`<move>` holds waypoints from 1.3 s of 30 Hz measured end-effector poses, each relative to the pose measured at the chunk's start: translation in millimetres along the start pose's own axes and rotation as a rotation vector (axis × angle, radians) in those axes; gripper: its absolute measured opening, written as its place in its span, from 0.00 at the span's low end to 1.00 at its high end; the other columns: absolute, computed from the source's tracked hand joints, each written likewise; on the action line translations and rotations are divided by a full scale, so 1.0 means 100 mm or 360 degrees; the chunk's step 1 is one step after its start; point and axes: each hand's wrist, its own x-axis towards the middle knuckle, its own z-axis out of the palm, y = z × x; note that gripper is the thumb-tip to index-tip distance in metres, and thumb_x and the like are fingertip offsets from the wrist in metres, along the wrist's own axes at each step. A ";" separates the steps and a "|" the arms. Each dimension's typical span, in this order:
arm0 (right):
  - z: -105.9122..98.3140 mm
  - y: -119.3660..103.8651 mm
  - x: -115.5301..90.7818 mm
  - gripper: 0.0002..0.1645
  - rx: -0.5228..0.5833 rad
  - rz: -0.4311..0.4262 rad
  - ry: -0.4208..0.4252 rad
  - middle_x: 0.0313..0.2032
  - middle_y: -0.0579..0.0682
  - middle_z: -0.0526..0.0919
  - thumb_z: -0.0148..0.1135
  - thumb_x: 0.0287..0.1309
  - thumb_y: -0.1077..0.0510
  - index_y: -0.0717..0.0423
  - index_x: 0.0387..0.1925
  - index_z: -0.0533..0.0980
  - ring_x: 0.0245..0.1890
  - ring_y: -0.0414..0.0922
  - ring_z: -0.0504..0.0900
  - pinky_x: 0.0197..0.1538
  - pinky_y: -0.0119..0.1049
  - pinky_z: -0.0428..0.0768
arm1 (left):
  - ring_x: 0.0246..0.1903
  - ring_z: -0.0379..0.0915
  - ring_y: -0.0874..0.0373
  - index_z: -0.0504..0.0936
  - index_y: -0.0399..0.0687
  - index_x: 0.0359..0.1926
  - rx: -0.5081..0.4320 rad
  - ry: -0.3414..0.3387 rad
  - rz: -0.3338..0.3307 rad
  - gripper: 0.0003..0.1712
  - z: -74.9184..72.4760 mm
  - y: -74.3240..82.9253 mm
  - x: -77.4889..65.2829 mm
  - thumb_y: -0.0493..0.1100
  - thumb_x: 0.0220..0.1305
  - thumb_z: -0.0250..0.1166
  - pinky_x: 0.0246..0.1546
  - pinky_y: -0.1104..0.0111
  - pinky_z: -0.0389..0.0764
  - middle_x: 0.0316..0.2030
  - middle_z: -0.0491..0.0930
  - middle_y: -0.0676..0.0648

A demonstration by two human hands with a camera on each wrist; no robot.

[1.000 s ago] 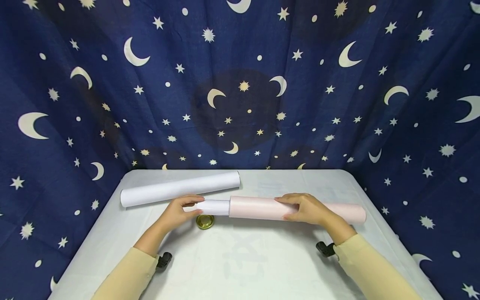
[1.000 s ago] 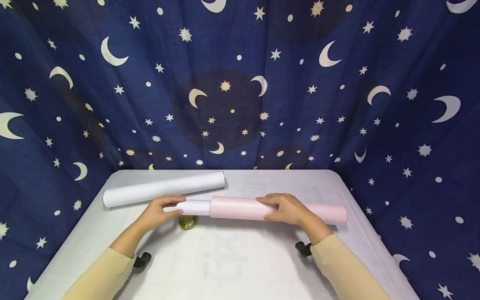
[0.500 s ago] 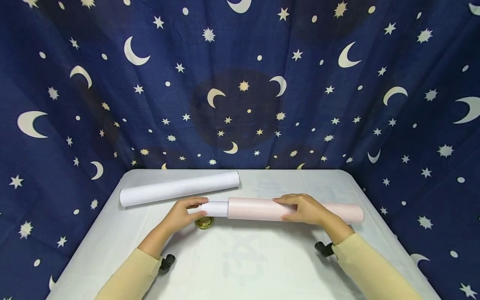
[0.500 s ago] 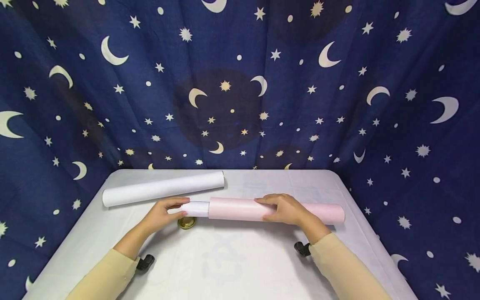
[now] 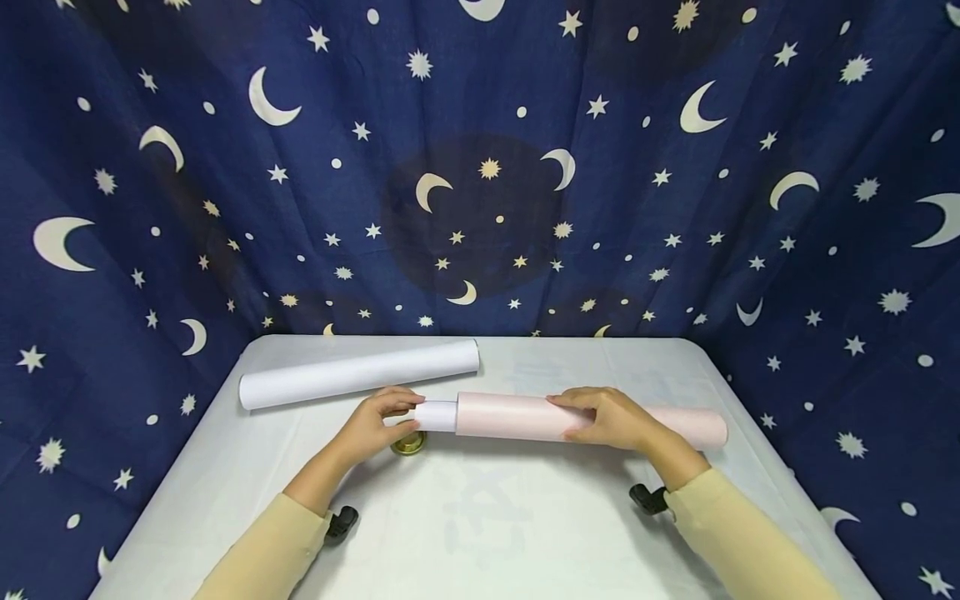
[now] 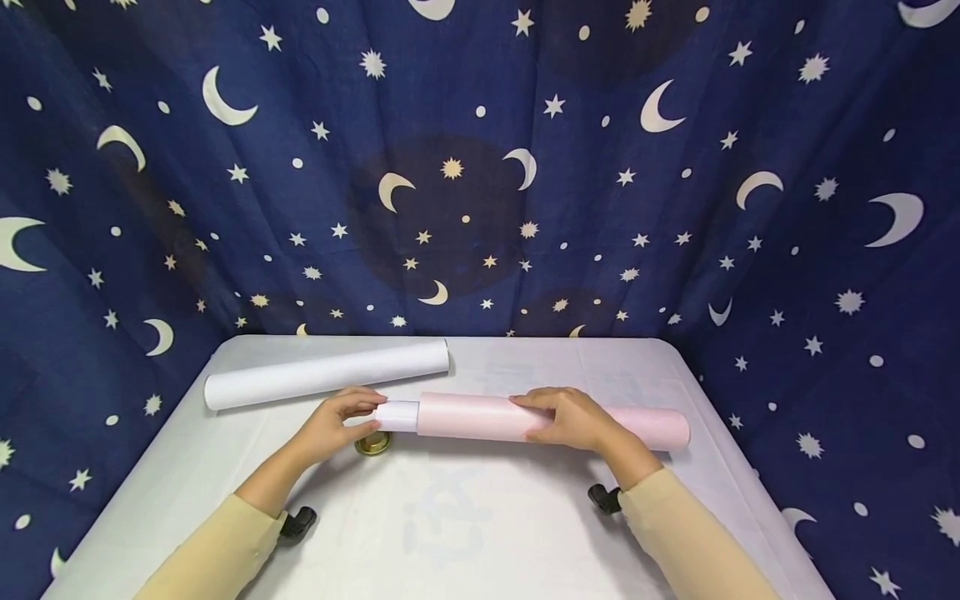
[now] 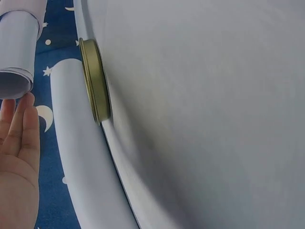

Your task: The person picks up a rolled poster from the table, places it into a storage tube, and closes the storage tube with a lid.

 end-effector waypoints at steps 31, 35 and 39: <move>0.00 -0.05 0.01 0.37 -0.0012 -0.0002 0.0036 0.57 0.45 0.83 0.78 0.48 0.42 0.40 0.62 0.79 0.58 0.49 0.80 0.59 0.50 0.78 | 0.51 0.82 0.48 0.86 0.53 0.54 0.0038 -0.0027 -0.0063 0.20 0.33 0.14 0.16 0.45 0.61 0.74 0.53 0.59 0.81 0.54 0.84 0.50; 0.00 -0.06 0.01 0.37 -0.0011 -0.0004 0.0039 0.56 0.44 0.83 0.79 0.48 0.43 0.41 0.61 0.80 0.58 0.48 0.80 0.58 0.50 0.78 | 0.50 0.81 0.50 0.85 0.49 0.54 0.0058 -0.0031 -0.0006 0.19 0.35 0.15 0.17 0.43 0.61 0.74 0.52 0.60 0.81 0.53 0.84 0.49; 0.01 -0.07 0.02 0.36 -0.0004 -0.0016 0.0049 0.56 0.44 0.83 0.79 0.48 0.43 0.41 0.61 0.80 0.57 0.48 0.81 0.58 0.50 0.79 | 0.49 0.81 0.51 0.85 0.48 0.54 0.0079 -0.0044 0.0006 0.19 0.37 0.13 0.18 0.43 0.61 0.73 0.52 0.61 0.81 0.53 0.83 0.49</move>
